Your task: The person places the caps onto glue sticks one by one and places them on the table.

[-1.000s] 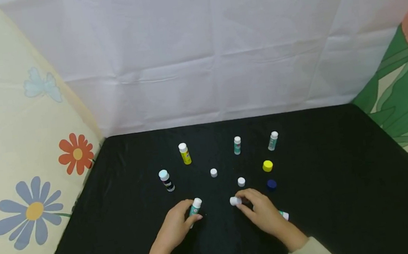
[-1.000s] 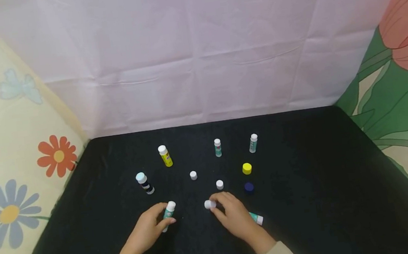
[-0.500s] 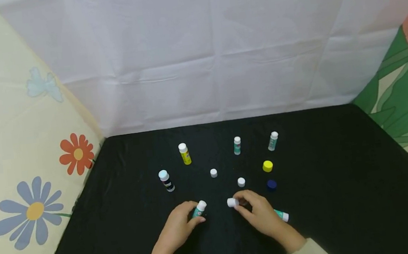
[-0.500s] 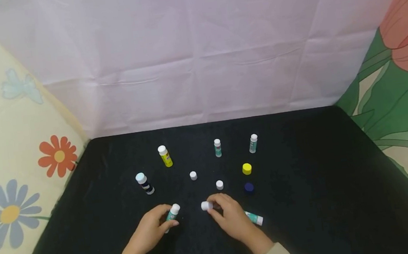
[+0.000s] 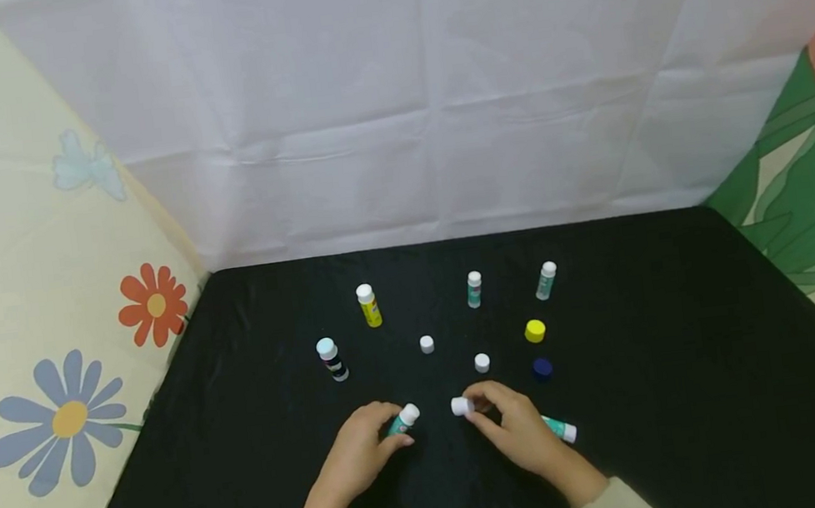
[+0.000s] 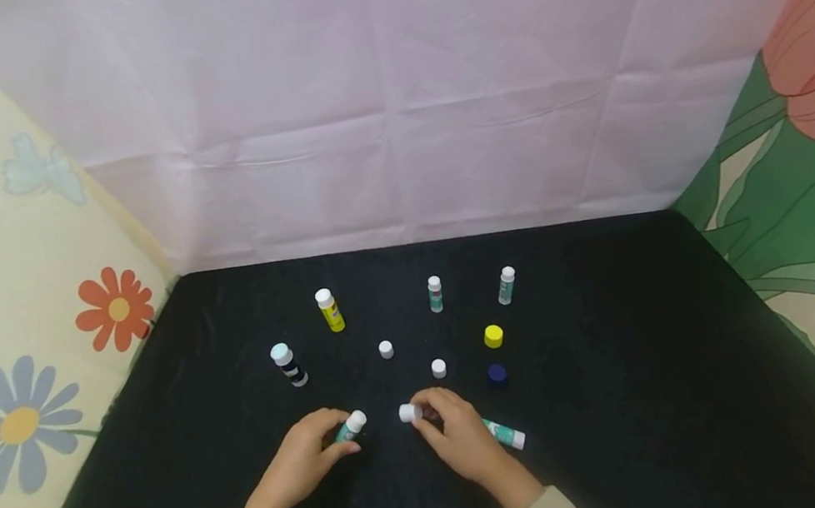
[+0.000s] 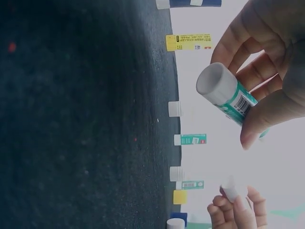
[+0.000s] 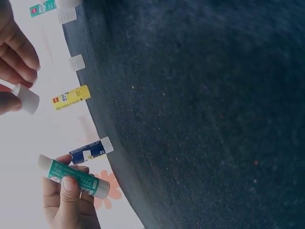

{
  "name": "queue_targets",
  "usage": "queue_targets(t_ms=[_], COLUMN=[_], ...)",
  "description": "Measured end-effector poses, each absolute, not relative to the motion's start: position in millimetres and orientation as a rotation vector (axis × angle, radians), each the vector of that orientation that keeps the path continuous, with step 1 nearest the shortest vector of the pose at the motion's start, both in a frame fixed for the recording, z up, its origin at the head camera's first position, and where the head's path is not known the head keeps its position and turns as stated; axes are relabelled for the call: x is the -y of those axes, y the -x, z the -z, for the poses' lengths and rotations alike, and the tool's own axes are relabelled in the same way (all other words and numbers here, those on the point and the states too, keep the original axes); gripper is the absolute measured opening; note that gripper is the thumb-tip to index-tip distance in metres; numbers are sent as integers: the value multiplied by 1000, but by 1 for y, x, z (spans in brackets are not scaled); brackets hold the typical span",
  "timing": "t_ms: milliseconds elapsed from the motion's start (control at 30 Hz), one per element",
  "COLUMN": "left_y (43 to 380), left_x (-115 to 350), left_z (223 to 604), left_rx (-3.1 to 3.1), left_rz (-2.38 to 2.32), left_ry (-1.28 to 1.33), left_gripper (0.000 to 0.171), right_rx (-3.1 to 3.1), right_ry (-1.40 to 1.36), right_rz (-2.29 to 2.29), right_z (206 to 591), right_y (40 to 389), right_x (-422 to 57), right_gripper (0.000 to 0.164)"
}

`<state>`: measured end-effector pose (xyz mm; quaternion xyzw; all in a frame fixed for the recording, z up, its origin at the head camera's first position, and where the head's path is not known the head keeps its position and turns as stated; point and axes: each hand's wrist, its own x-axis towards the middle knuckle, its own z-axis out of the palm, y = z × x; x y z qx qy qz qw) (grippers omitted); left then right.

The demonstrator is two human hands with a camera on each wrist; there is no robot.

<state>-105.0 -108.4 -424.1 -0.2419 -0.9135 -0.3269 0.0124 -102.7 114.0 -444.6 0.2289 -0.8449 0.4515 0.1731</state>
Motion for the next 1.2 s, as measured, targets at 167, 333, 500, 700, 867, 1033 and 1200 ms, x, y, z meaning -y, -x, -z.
queue_targets(t_ms=[167, 333, 500, 700, 867, 1033, 1200], left_y=[103, 102, 104, 105, 105, 104, 103], left_x=[107, 105, 103, 100, 98, 96, 94], left_z=[424, 423, 423, 425, 425, 424, 423], left_rx=[2857, 2858, 2863, 2854, 2852, 2858, 2848], left_rz=[1014, 1016, 1026, 1008, 999, 984, 974], left_ry=[766, 785, 797, 808, 819, 826, 849], left_gripper=[20, 20, 20, 21, 22, 23, 22], right_rx=[2392, 2378, 2374, 2424, 2445, 2476, 2494], right_ry=[-660, -682, -682, -724, -739, -725, -739], right_rz=[-1300, -1315, -1331, -1370, -1383, -1387, -1388], right_z=[446, 447, 445, 442, 442, 441, 440], right_y=[101, 100, 100, 101, 101, 99, 98], right_x=[-113, -114, -112, -110, -109, -108, -108], right_gripper=[28, 28, 28, 21, 20, 22, 21])
